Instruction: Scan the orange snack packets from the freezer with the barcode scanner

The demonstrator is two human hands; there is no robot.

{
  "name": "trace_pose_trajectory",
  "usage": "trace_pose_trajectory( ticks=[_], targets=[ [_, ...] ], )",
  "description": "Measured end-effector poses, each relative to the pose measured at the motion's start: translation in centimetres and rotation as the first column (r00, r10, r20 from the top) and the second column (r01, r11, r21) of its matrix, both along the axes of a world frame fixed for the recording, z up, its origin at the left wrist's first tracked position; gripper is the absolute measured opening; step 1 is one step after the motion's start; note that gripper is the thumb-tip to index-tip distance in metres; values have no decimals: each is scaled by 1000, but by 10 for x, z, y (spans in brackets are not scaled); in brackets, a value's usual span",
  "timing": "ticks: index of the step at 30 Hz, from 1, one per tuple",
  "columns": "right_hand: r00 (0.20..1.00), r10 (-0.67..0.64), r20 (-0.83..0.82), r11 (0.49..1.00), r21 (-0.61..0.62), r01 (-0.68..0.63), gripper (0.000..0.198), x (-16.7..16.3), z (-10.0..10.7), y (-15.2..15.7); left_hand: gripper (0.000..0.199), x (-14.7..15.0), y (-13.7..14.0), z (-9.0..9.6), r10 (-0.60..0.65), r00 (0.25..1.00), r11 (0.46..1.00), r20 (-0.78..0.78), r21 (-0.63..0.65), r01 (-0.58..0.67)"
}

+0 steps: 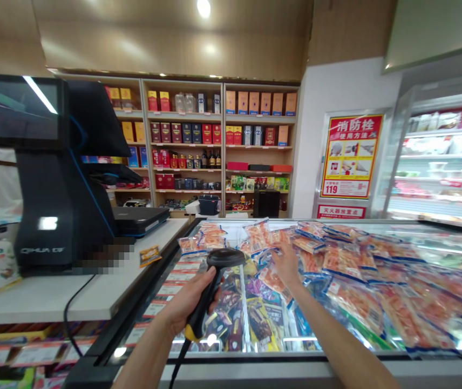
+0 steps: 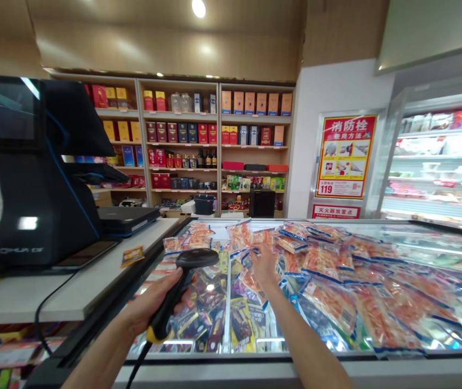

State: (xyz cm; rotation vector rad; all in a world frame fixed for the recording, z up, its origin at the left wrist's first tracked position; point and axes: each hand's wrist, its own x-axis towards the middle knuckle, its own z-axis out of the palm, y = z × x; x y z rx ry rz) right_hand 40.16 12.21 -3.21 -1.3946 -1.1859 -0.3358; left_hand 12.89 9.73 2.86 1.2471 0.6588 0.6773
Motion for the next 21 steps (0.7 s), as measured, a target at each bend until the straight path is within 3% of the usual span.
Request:
trace_pose_trajectory(
  ticks=[5, 11, 13, 17, 19, 21],
  targets=[
    [987, -155, 33, 988, 26, 154, 15, 30, 0, -12, 38, 0, 2, -1, 52, 999, 998, 0, -31, -52],
    [923, -344, 172, 933, -51, 357, 21, 78, -15, -38, 37, -18, 11, -8, 117, 993, 992, 28, -53, -116],
    [896, -388, 215, 917, -5, 398, 26, 80, -14, -43, 37, -26, 13, -11, 125, 991, 990, 38, -71, -123],
    [891, -378, 250, 925, 139, 354, 29, 47, 7, -34, 36, -42, 16, -14, 176, 984, 977, 32, -124, -171],
    [921, -275, 277, 961, 107, 255, 27, 18, 16, -16, 35, -50, 17, -15, 211, 977, 969, 21, -138, -206],
    [940, -107, 323, 992, -22, 121, 26, -14, 19, 7, 35, -56, 18, -16, 239, 971, 962, 16, -144, -234]
  ],
)
